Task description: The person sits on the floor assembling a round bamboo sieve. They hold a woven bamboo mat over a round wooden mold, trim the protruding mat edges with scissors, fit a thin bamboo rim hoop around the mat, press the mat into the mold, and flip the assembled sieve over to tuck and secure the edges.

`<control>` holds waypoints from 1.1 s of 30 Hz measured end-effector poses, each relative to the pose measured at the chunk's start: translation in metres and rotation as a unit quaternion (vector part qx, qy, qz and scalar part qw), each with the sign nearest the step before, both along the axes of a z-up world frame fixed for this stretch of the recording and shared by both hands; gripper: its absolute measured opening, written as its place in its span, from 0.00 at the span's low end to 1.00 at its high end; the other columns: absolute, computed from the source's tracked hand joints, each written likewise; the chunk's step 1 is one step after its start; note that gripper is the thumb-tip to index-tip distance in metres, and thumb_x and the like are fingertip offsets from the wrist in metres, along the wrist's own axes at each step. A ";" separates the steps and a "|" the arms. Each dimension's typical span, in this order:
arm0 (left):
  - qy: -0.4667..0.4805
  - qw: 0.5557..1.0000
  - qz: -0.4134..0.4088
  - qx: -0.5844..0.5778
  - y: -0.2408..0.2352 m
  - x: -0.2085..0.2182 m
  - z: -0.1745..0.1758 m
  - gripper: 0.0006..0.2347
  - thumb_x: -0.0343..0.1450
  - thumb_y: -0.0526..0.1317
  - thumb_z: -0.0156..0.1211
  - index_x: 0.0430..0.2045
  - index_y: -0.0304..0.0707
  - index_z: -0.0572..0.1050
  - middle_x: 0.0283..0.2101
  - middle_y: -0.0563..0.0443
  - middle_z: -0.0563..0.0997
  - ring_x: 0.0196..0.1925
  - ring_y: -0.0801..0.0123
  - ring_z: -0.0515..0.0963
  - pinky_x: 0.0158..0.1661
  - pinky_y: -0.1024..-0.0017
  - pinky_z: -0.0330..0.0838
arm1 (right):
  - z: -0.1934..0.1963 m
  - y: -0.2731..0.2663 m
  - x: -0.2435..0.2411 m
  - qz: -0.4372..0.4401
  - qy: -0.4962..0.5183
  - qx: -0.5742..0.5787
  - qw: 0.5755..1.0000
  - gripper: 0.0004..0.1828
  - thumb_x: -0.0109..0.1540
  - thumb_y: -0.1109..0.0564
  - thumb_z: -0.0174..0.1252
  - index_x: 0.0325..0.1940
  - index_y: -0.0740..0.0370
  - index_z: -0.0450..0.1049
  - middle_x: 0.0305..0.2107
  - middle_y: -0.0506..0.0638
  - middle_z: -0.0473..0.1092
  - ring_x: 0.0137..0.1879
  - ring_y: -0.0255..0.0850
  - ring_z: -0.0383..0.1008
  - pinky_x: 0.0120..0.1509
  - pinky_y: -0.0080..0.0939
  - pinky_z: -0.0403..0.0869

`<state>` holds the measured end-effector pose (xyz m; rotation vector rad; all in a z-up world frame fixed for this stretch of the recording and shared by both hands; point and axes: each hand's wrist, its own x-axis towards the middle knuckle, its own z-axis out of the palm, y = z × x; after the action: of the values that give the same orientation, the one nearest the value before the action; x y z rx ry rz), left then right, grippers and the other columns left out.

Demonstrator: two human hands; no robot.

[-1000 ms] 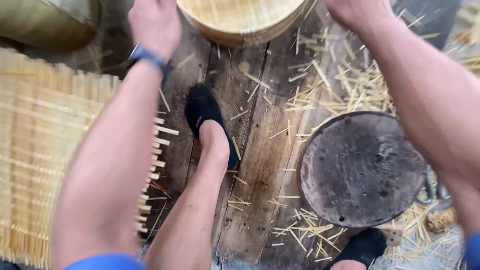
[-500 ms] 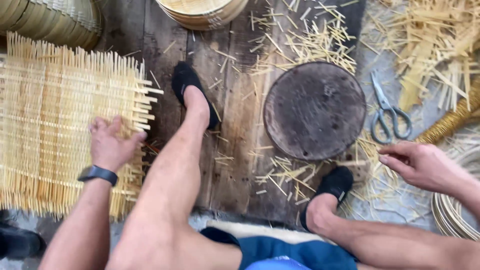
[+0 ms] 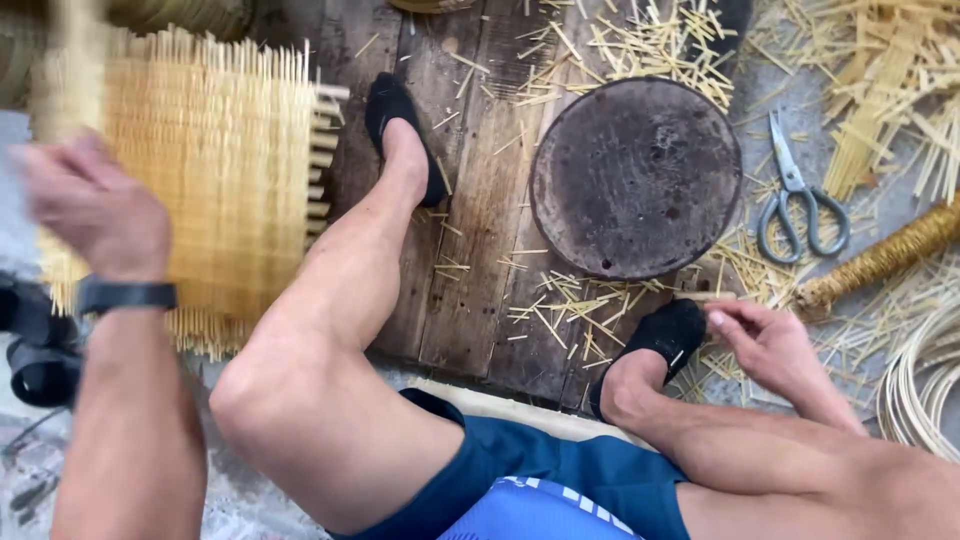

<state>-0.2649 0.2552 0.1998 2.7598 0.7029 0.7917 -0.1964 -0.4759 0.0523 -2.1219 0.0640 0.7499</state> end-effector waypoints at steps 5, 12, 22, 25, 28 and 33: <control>-0.009 0.984 -0.176 0.024 -0.158 0.045 0.098 0.10 0.88 0.34 0.43 0.56 0.23 0.70 0.52 0.38 0.81 0.43 0.60 0.79 0.47 0.68 0.74 | 0.030 0.022 0.035 -0.015 -0.058 -0.060 0.996 0.16 0.69 0.51 0.56 0.55 0.63 0.81 0.29 0.51 0.79 0.37 0.36 0.76 0.43 0.36 0.74; 0.184 0.831 -0.524 0.027 -0.367 0.067 -0.019 0.05 0.76 0.29 0.49 0.42 0.31 0.72 0.57 0.32 0.73 0.61 0.48 0.73 0.66 0.52 0.69 | 0.091 0.047 0.086 -0.261 0.097 0.515 0.811 0.33 0.68 0.35 0.43 0.56 0.65 0.76 0.44 0.55 0.78 0.50 0.43 0.80 0.54 0.42 0.79; 0.064 0.915 -0.397 -0.038 -0.391 0.105 -0.156 0.29 0.71 0.56 0.63 0.55 0.27 0.71 0.56 0.31 0.77 0.60 0.49 0.76 0.61 0.56 0.68 | -0.048 0.001 0.108 -0.270 0.152 0.246 0.919 0.20 0.57 0.60 0.68 0.52 0.66 0.76 0.42 0.53 0.79 0.44 0.40 0.81 0.49 0.44 0.81; 0.219 0.889 -0.058 -0.398 -0.329 0.176 -0.148 0.23 0.57 0.36 0.80 0.43 0.28 0.77 0.46 0.40 0.84 0.48 0.59 0.83 0.52 0.63 0.77 | -0.051 0.006 0.108 -0.284 0.152 0.293 0.900 0.18 0.57 0.60 0.68 0.51 0.67 0.76 0.41 0.54 0.79 0.44 0.41 0.81 0.49 0.46 0.82; 0.232 0.754 -0.039 -0.613 -0.280 0.185 -0.198 0.19 0.56 0.30 0.79 0.40 0.27 0.81 0.41 0.43 0.87 0.40 0.64 0.87 0.44 0.66 0.83 | -0.063 -0.001 0.105 -0.287 0.128 0.294 0.903 0.17 0.59 0.60 0.68 0.50 0.68 0.77 0.42 0.55 0.79 0.44 0.40 0.81 0.50 0.44 0.81; 0.256 0.687 0.000 -0.680 -0.292 0.192 -0.174 0.19 0.55 0.28 0.77 0.39 0.28 0.80 0.38 0.42 0.87 0.37 0.65 0.87 0.39 0.66 0.85 | -0.063 -0.006 0.098 -0.284 0.108 0.276 0.912 0.17 0.59 0.61 0.69 0.50 0.69 0.77 0.43 0.56 0.79 0.44 0.40 0.81 0.51 0.43 0.81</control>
<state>-0.0726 -0.0372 0.0260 1.4720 0.8398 -0.4930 -0.0979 -0.4815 -0.0109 -1.3698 0.5064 0.5562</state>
